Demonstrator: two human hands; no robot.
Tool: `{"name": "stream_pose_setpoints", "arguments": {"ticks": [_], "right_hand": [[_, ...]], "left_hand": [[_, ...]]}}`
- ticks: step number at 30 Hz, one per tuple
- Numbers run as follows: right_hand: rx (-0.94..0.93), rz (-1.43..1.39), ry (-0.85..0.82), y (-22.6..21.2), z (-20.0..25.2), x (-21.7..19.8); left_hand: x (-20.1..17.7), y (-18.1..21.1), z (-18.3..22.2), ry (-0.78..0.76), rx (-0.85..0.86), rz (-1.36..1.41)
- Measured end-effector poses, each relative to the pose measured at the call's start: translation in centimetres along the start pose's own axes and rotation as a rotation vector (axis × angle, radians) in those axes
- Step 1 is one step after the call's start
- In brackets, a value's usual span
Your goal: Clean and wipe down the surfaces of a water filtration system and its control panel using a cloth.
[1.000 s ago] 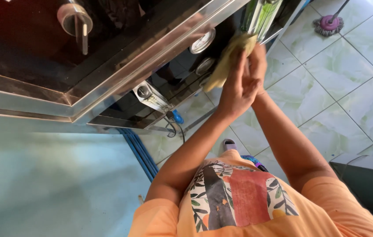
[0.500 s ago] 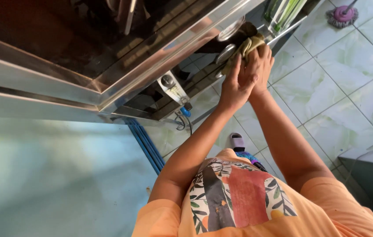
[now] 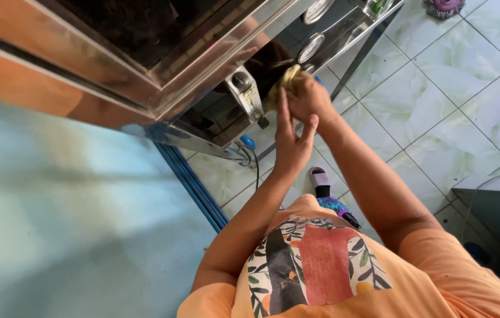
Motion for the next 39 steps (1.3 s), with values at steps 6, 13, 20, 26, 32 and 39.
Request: {"name": "stream_pose_setpoints", "arguments": {"ticks": [6,13,20,26,32,39], "right_hand": [[-0.204,-0.148,-0.105,-2.2,1.6,1.3],[-0.244,0.229,-0.013,4.3,-0.3,-4.9],[-0.121,0.422,0.232,11.7,-3.2,-13.3],[0.019,0.35,0.091,14.2,-4.8,-11.0],[-0.116,0.314,0.048,10.2,-2.7,-5.4],[0.015,-0.384,-0.382,2.0,1.8,-5.9]], "left_hand": [[0.2,1.3,2.3,0.116,-0.042,-0.127],[6.1,-4.3,-3.0,0.088,-0.017,-0.024],[13.0,-12.2,-12.6,-0.079,-0.048,-0.003],[12.3,-10.7,-12.6,0.0,-0.004,-0.042],[7.8,-6.5,-7.5,-0.001,-0.044,0.187],[2.9,-4.1,-1.9,0.059,-0.154,0.085]]}}
Point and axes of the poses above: each hand's wrist, its own z-axis away from the middle knuckle, its own x-axis out of the palm, y = z × x, the point moved 7 cm from there along -z, towards the middle knuckle, and after that the axes turned 6 degrees about -y, right-handed, at the moved point
